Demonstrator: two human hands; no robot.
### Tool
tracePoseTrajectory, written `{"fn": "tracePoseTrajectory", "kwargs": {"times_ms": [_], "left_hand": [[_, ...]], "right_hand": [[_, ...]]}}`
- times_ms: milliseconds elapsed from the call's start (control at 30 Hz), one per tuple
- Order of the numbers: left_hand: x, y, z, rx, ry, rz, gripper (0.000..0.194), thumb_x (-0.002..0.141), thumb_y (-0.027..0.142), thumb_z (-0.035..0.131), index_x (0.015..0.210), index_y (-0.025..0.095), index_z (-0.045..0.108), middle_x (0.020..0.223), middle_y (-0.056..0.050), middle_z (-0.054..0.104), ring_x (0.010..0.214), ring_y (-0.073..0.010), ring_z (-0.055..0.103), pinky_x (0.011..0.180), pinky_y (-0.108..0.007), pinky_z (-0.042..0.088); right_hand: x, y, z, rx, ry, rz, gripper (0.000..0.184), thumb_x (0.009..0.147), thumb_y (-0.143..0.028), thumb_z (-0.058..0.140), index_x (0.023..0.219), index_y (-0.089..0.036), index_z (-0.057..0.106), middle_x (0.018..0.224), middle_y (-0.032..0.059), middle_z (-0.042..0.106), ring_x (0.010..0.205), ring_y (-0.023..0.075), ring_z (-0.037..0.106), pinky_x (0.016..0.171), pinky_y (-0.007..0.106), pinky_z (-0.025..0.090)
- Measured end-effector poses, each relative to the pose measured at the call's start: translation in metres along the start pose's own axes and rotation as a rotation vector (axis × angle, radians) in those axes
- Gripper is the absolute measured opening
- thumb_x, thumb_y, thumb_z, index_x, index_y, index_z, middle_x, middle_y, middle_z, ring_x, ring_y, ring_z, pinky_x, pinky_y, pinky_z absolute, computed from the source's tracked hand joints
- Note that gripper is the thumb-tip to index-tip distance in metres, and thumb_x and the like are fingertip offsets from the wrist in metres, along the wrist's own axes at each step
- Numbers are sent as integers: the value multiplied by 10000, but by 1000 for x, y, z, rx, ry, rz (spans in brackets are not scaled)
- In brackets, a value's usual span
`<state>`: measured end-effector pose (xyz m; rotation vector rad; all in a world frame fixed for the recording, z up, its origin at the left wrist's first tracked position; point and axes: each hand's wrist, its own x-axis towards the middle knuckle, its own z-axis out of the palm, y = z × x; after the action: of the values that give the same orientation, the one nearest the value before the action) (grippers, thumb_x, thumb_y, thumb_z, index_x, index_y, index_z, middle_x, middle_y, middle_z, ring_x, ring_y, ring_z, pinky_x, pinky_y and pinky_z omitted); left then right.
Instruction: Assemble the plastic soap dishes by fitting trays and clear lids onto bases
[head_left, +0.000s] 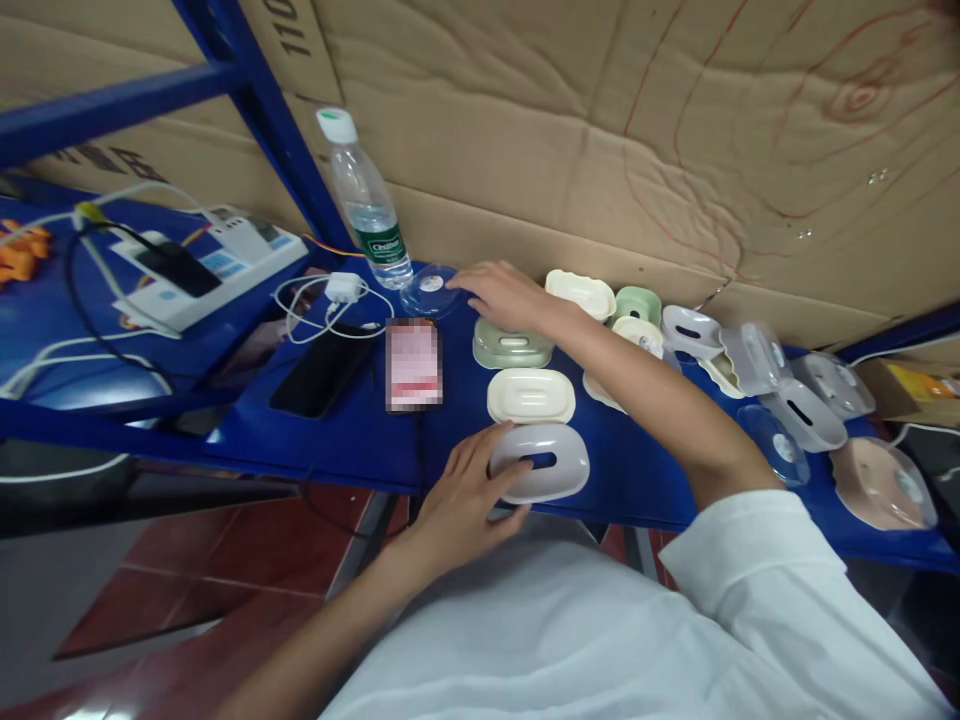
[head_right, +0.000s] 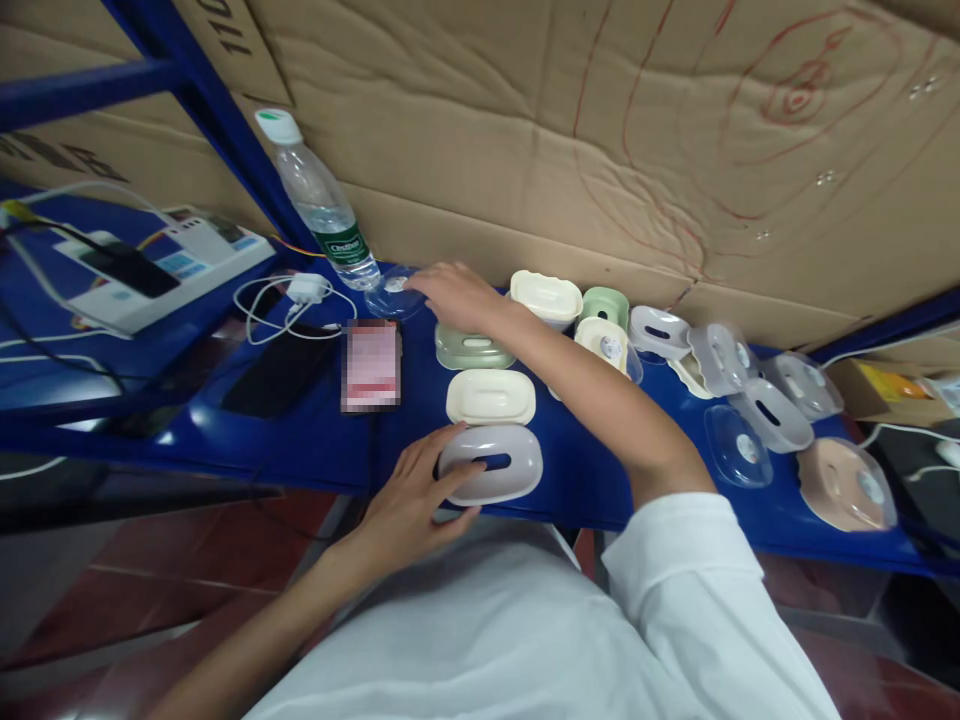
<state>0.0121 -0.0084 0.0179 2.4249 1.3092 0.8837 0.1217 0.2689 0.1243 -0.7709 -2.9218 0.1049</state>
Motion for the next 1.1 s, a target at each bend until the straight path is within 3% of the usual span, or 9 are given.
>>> {"fn": "tracePoseTrajectory", "kwargs": {"times_ms": [100,233,433,567,633,733,833,933,1100], "left_hand": [[-3,-3,1,-15,16,23,438,965,238,751,1398,218,688,1692,-218,435,1559,-402,472,1227,-608,498],[-3,-5,-2,-39,-29,34,443,975,237,727,1411,218,657,1720,-227,416,1591,-395,459,1253,-648,471],[-1,-4,-6,-39,-61,46,420,991,238,714,1405,206,653,1734,-247,401,1626,-383,419,1261,-641,465],[-1,-5,-2,-18,-43,48,401,995,265,720,1388,208,664,1733,-240,413,1604,-381,456,1266,-641,461],[-1,-6,0,-12,-35,55,397,999,268,717,1387,199,670,1729,-246,417,1594,-384,470,1267,-640,459],[-2,-7,1,-15,-38,59,409,1010,270,709,1408,186,666,1727,-257,415,1584,-395,480,1270,-648,455],[-4,-8,-1,-36,-37,43,434,1013,274,717,1435,188,658,1730,-253,411,1569,-415,496,1256,-654,473],[-4,-9,-4,-99,-49,2,523,1008,272,730,1513,218,606,1730,-218,427,1563,-396,510,1241,-598,517],[-3,-12,-6,-154,-75,-29,557,1007,271,732,1541,250,576,1731,-174,437,1572,-365,506,1256,-538,516]], "right_hand": [[54,17,23,-46,-76,-9,592,970,-40,580,1546,-176,613,1643,119,598,1513,313,550,1260,513,423],[87,30,46,-81,-148,-19,754,884,-37,687,1607,-200,546,1732,143,484,1591,364,460,1280,597,400],[81,45,47,-65,-170,36,749,916,-213,826,1614,-205,554,1664,191,544,1536,420,509,1255,623,399],[70,51,47,-28,-174,114,940,873,-453,921,1658,-170,489,1673,243,489,1563,457,448,1278,660,335],[69,55,46,33,-192,135,955,876,-450,917,1669,-176,461,1695,232,469,1565,415,459,1277,605,367],[65,59,38,95,-162,138,846,907,-460,880,1617,-187,511,1635,189,557,1477,364,558,1218,521,458],[41,55,21,62,-35,119,830,948,-555,815,1615,-175,499,1626,185,558,1488,421,522,1234,603,409],[-13,41,3,31,77,121,847,1007,-616,719,1663,-166,427,1674,196,490,1543,476,439,1257,680,326],[-107,25,-1,89,92,195,774,1022,-636,681,1633,-196,501,1629,196,562,1485,421,539,1232,624,420]]}}
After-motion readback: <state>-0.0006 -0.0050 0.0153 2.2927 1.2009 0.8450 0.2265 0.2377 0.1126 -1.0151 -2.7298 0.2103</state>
